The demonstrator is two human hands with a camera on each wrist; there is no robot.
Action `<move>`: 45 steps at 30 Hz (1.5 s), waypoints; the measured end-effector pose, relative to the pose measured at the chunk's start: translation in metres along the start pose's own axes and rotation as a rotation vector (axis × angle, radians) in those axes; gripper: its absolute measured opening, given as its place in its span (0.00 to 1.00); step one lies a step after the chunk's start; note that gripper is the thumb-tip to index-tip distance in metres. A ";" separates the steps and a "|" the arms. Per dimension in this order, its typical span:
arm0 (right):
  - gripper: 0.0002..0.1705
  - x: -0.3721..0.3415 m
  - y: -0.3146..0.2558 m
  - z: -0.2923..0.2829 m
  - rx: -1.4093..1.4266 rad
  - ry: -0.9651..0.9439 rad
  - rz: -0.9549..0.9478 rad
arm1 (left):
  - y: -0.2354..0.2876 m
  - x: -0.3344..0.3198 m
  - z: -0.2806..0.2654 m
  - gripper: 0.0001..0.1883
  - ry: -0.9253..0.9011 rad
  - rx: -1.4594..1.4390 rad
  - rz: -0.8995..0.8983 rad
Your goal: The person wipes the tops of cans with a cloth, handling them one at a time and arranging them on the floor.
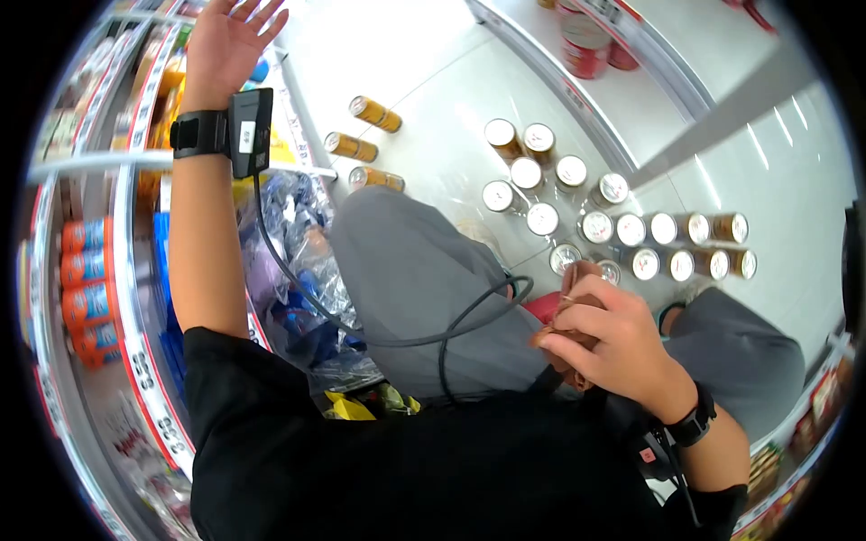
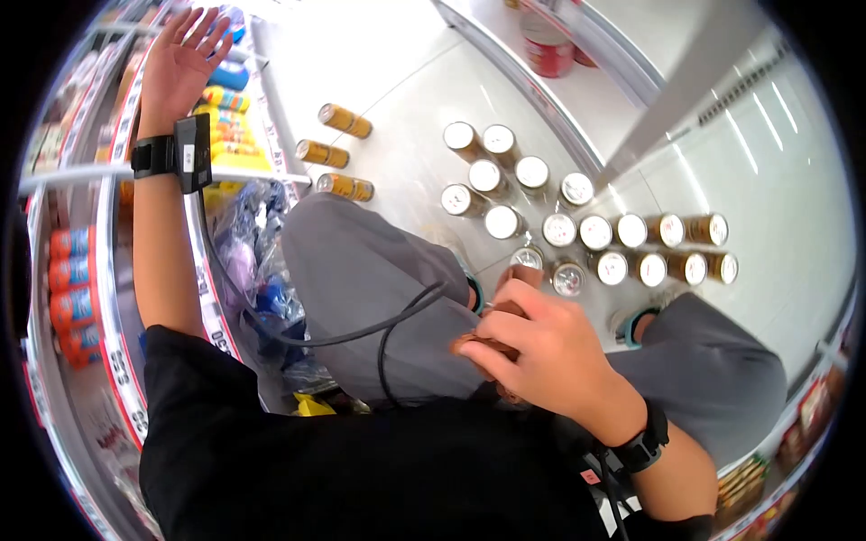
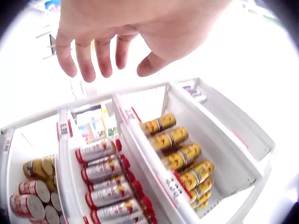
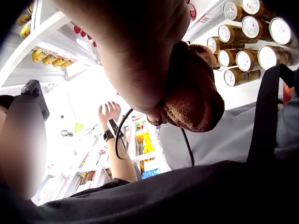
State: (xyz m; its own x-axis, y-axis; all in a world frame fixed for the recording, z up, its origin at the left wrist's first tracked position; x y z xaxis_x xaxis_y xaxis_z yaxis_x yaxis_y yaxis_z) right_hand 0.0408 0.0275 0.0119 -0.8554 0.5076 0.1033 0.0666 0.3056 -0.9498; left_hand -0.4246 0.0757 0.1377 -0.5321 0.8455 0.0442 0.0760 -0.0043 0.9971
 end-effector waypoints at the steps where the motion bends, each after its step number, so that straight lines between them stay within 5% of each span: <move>1: 0.10 0.002 -0.001 0.001 0.000 -0.006 0.006 | -0.007 -0.011 -0.022 0.19 0.147 -0.011 -0.023; 3: 0.10 0.006 -0.004 0.002 -0.006 -0.002 -0.019 | -0.048 -0.026 -0.075 0.13 0.342 -0.036 -0.118; 4: 0.10 0.008 -0.003 0.001 0.002 0.029 -0.022 | -0.088 -0.025 -0.101 0.19 0.219 0.006 -0.093; 6: 0.09 0.009 0.000 0.002 0.007 0.013 -0.030 | -0.172 -0.062 -0.115 0.19 0.367 -0.096 -0.272; 7: 0.09 0.009 0.005 -0.004 0.004 0.048 0.007 | -0.243 -0.066 -0.138 0.15 0.402 -0.263 -0.383; 9: 0.08 0.009 0.015 -0.013 -0.014 0.111 0.065 | -0.295 -0.120 -0.120 0.06 0.601 -0.126 -0.468; 10: 0.07 0.009 0.021 -0.018 -0.029 0.137 0.088 | -0.368 -0.125 -0.144 0.10 0.575 -0.148 -0.526; 12: 0.04 0.005 0.035 -0.026 0.015 0.191 0.206 | -0.405 -0.170 -0.139 0.15 0.857 0.114 -0.553; 14: 0.03 0.000 0.049 -0.033 0.046 0.207 0.271 | -0.466 -0.195 -0.150 0.21 0.953 0.218 -0.519; 18: 0.09 -0.026 0.082 -0.049 0.194 0.348 0.416 | -0.491 -0.232 -0.150 0.31 1.039 0.457 -0.707; 21: 0.20 -0.063 0.104 -0.052 0.424 0.480 0.609 | -0.511 -0.231 -0.149 0.36 0.991 0.436 -0.721; 23: 0.20 -0.073 0.104 -0.050 0.528 0.547 0.565 | -0.517 -0.215 -0.146 0.41 0.880 0.512 -0.636; 27: 0.19 -0.103 0.116 -0.063 0.238 0.680 0.679 | -0.525 -0.187 -0.140 0.39 0.762 0.305 -0.486; 30: 0.17 -0.112 0.125 -0.050 0.425 0.691 0.686 | -0.548 -0.182 -0.144 0.37 0.769 0.253 -0.448; 31: 0.16 -0.108 0.123 -0.053 0.118 0.605 0.661 | -0.548 -0.181 -0.145 0.37 0.788 0.277 -0.406; 34: 0.18 -0.076 0.106 -0.026 -0.077 0.404 0.643 | -0.555 -0.184 -0.145 0.36 0.802 0.290 -0.410; 35: 0.21 -0.106 0.133 -0.031 0.310 0.633 0.722 | -0.556 -0.184 -0.144 0.36 0.802 0.286 -0.414; 41: 0.21 -0.093 0.129 -0.010 0.637 0.762 0.750 | -0.523 -0.189 -0.132 0.34 0.883 0.328 -0.428; 45: 0.21 -0.112 0.148 -0.018 0.499 0.620 0.681 | -0.515 -0.198 -0.125 0.34 0.881 0.380 -0.455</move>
State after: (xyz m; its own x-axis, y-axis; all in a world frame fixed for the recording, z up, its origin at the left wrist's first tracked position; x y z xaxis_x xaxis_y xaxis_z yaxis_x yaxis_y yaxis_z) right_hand 0.1561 0.0306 -0.1351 -0.2940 0.8148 -0.4997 0.0952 -0.4952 -0.8635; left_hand -0.4636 -0.1563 -0.3770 -0.9884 0.0393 -0.1469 -0.1065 0.5109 0.8530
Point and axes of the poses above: each hand's wrist, its own x-axis towards the middle knuckle, its own z-axis out of the palm, y = z × x, the point moved 10 cm from there along x, towards the middle knuckle, and after that the axes turned 7 degrees about x, right-handed, at the moved point
